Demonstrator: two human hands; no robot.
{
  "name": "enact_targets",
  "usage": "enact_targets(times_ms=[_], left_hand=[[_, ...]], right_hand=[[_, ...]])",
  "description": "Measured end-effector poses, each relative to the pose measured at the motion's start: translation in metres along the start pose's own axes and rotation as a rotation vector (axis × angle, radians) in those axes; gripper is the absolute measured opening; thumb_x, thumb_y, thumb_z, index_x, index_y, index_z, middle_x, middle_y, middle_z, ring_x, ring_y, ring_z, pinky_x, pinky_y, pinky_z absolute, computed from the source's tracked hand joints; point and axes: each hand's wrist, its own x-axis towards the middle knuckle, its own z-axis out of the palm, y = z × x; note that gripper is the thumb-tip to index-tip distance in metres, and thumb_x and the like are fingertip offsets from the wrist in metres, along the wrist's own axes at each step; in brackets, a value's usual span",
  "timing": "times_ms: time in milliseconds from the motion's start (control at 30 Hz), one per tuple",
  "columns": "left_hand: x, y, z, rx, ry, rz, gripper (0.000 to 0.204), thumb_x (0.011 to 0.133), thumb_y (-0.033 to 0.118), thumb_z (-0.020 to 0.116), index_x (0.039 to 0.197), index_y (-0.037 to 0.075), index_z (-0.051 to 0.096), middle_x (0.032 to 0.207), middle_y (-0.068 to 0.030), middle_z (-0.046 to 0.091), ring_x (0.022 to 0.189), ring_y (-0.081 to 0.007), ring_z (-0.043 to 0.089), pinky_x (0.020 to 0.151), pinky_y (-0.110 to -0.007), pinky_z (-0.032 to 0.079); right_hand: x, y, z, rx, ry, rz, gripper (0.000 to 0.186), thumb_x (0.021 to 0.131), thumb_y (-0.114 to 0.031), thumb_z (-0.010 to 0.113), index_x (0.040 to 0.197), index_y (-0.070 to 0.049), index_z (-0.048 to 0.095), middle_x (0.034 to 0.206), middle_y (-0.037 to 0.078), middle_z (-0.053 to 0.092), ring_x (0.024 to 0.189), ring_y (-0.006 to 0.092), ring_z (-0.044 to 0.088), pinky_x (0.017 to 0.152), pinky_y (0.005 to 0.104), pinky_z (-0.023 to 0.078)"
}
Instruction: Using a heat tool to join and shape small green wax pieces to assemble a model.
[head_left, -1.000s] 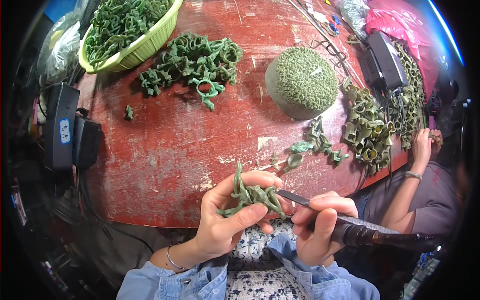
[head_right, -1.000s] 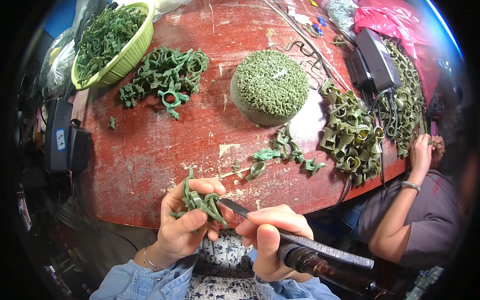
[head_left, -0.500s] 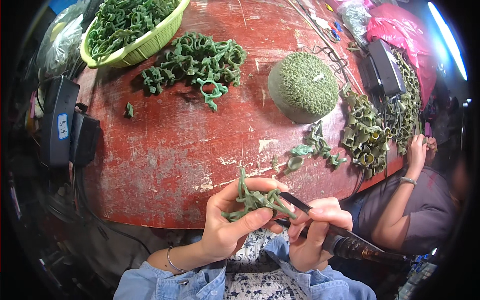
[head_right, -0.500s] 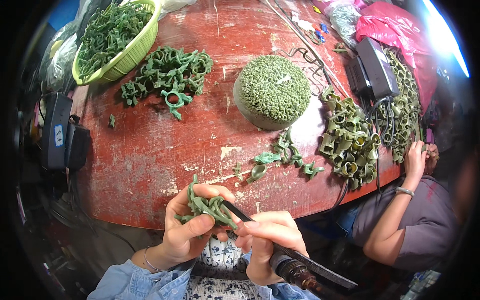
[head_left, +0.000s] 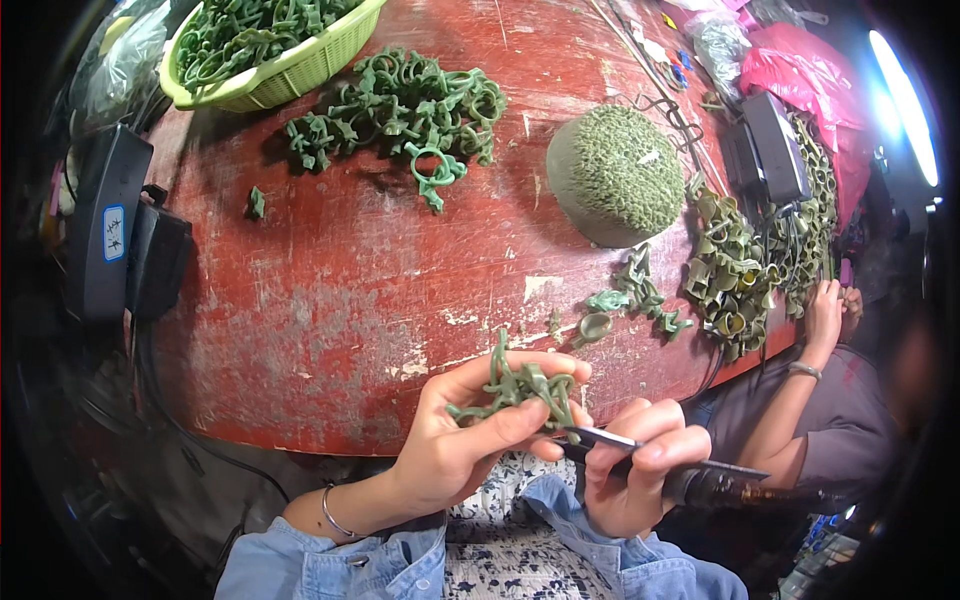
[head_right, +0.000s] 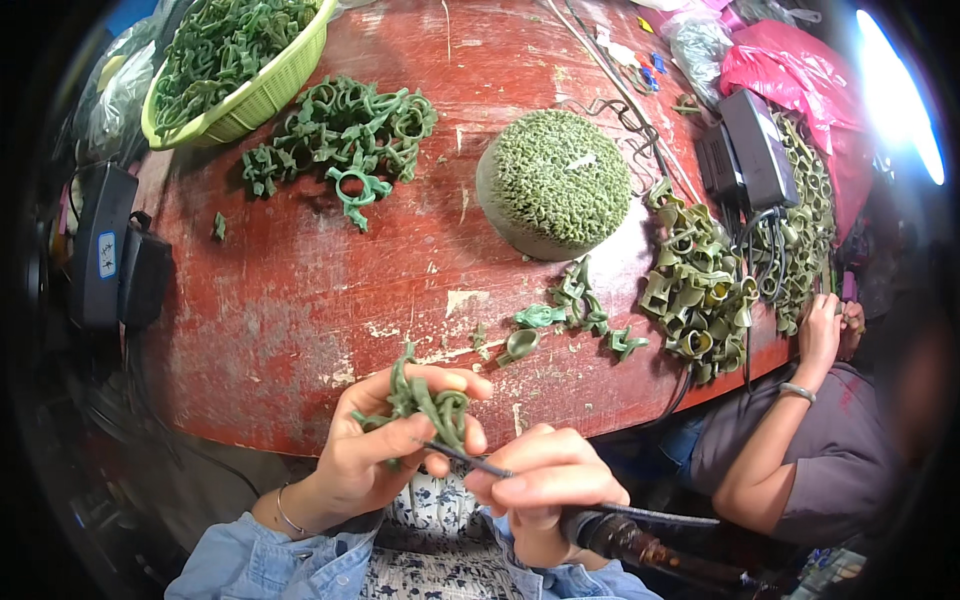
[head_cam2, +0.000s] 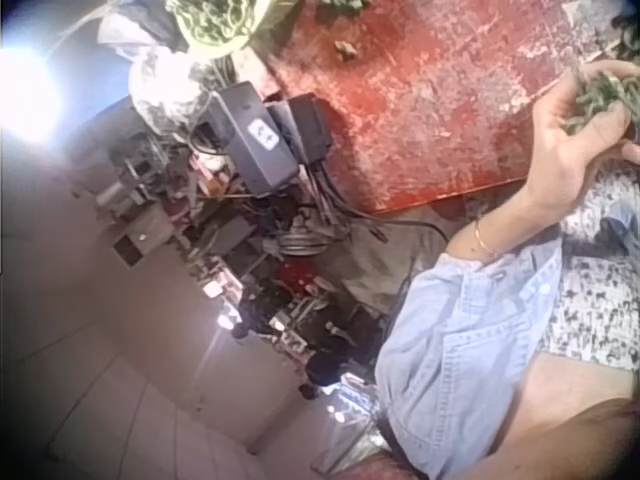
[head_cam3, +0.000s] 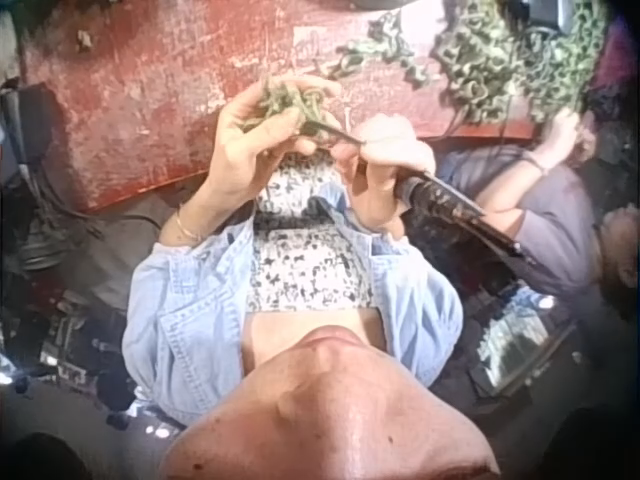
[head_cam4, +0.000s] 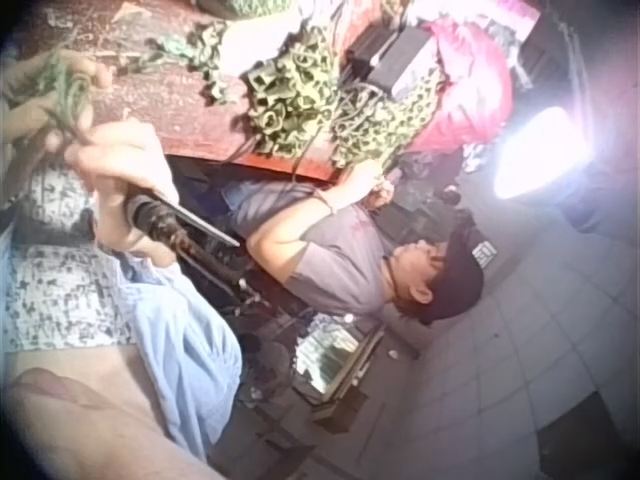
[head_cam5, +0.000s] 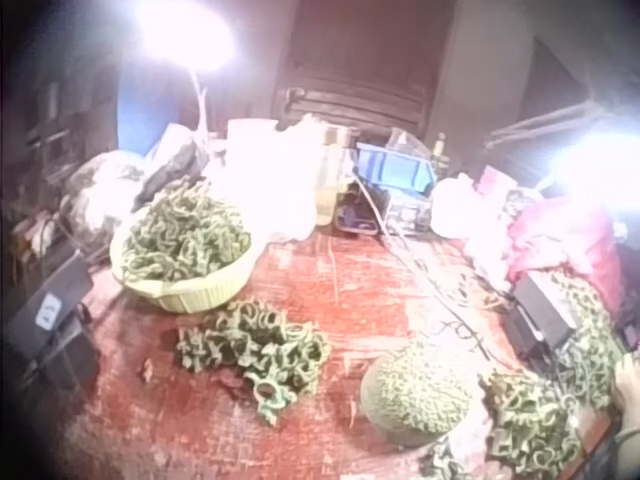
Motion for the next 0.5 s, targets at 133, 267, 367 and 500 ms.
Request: enact_targets(times_ms=[133,267,367,500], left_hand=[[-0.002,-0.004,-0.003,-0.093,-0.156,0.055,0.03,0.086,0.006,0.051,0.115,-0.004,0.046,0.124,-0.0239,0.042,0.096,-0.0247,0.058,0.066,-0.024,0.052],[-0.002,0.0,-0.006,-0.168,-0.208,0.031,0.029,0.089,0.004,0.047,0.116,-0.005,0.046,0.129,-0.02,0.04,0.101,-0.0235,0.055,0.071,-0.024,0.052],[-0.004,0.003,0.001,-0.159,-0.132,0.0,0.029,0.087,0.007,0.049,0.114,-0.004,0.046,0.127,-0.0254,0.039,0.096,-0.0261,0.058,0.063,-0.022,0.052],[-0.004,0.004,0.005,-0.134,-0.073,-0.007,0.029,0.085,0.007,0.051,0.11,-0.004,0.047,0.125,-0.0305,0.037,0.091,-0.0286,0.06,0.056,-0.02,0.052]], right_hand=[[0.0,-0.008,0.005,0.098,0.2,0.105,0.02,0.093,-0.026,0.045,0.089,-0.006,0.041,0.061,0.005,0.043,0.041,0.0067,0.034,0.037,0.0164,0.031],[-0.003,-0.004,-0.003,-0.053,0.399,0.083,0.035,0.091,-0.035,0.045,0.087,-0.001,0.04,0.053,0.006,0.046,0.037,0.0088,0.042,0.031,0.019,0.031],[-0.001,-0.005,-0.004,-0.135,0.366,0.08,0.037,0.093,-0.036,0.041,0.088,0.0,0.039,0.045,0.004,0.045,0.032,0.0081,0.038,0.03,0.0185,0.029],[-0.002,-0.01,-0.008,-0.282,0.288,0.191,0.04,0.094,-0.04,0.034,0.089,-0.001,0.038,0.038,0.003,0.048,0.028,0.0074,0.035,0.03,0.0187,0.027]])
